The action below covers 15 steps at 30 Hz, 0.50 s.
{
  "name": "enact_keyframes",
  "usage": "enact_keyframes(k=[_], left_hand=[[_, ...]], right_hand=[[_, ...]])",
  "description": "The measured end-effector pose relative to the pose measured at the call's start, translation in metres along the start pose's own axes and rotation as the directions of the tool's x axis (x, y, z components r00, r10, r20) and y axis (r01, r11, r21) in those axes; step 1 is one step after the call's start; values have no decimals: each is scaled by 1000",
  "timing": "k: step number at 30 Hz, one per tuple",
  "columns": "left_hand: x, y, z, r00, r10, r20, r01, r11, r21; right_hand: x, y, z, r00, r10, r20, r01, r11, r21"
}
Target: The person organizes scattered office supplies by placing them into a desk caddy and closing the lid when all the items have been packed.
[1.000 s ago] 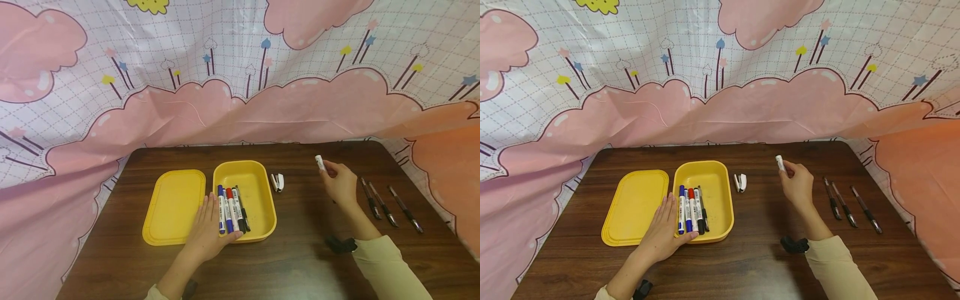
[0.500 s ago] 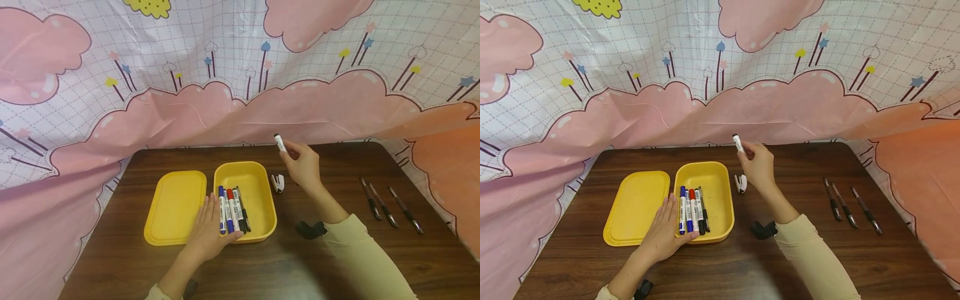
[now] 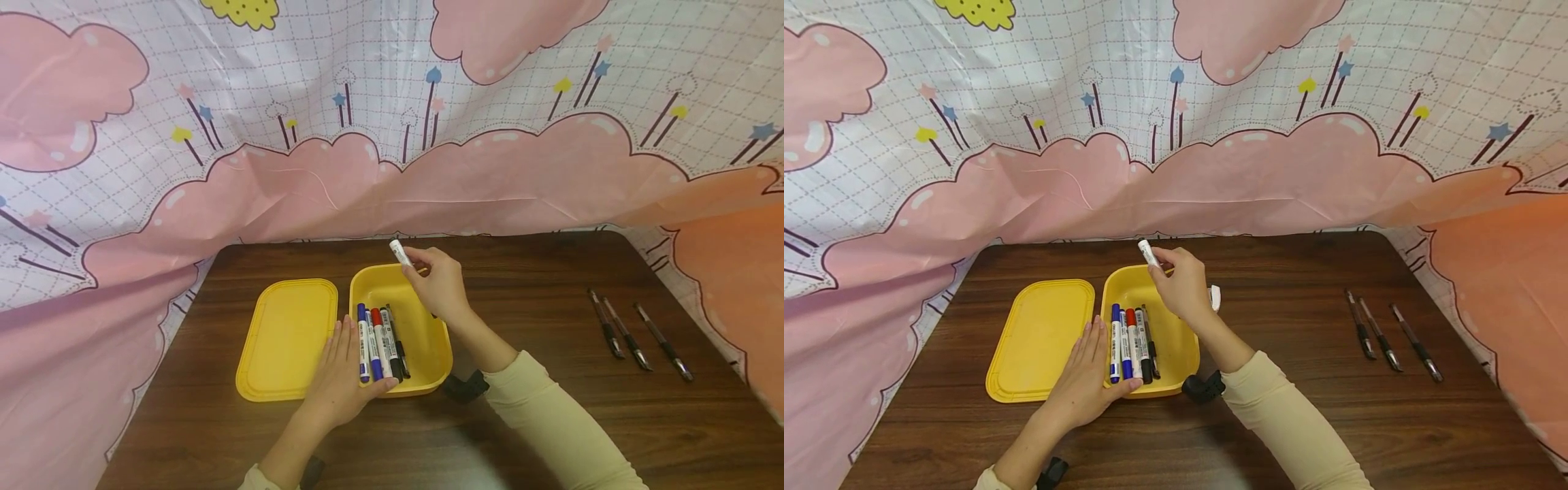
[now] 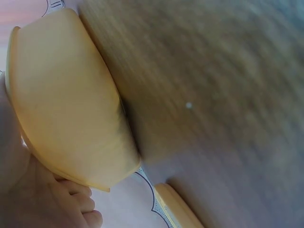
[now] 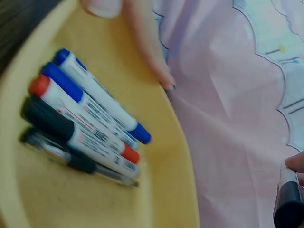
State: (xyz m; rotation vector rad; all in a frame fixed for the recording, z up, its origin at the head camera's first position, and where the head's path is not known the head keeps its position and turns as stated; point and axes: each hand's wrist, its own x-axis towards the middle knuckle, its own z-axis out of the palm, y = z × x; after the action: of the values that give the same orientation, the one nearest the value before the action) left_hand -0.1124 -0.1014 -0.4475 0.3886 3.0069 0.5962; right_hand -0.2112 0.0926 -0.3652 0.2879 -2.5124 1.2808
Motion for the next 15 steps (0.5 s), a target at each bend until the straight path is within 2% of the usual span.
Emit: enact_keyframes(k=[4, 15], left_hand=[[0, 0, -1, 1000, -1, 0, 1, 1000, -4], [-1, 0, -1, 1000, 2, 3, -2, 1000, 7]], right_hand=[[-7, -1, 12, 999, 6, 36, -6, 1000, -3], [-19, 4, 40, 996, 33, 77, -34, 999, 8]])
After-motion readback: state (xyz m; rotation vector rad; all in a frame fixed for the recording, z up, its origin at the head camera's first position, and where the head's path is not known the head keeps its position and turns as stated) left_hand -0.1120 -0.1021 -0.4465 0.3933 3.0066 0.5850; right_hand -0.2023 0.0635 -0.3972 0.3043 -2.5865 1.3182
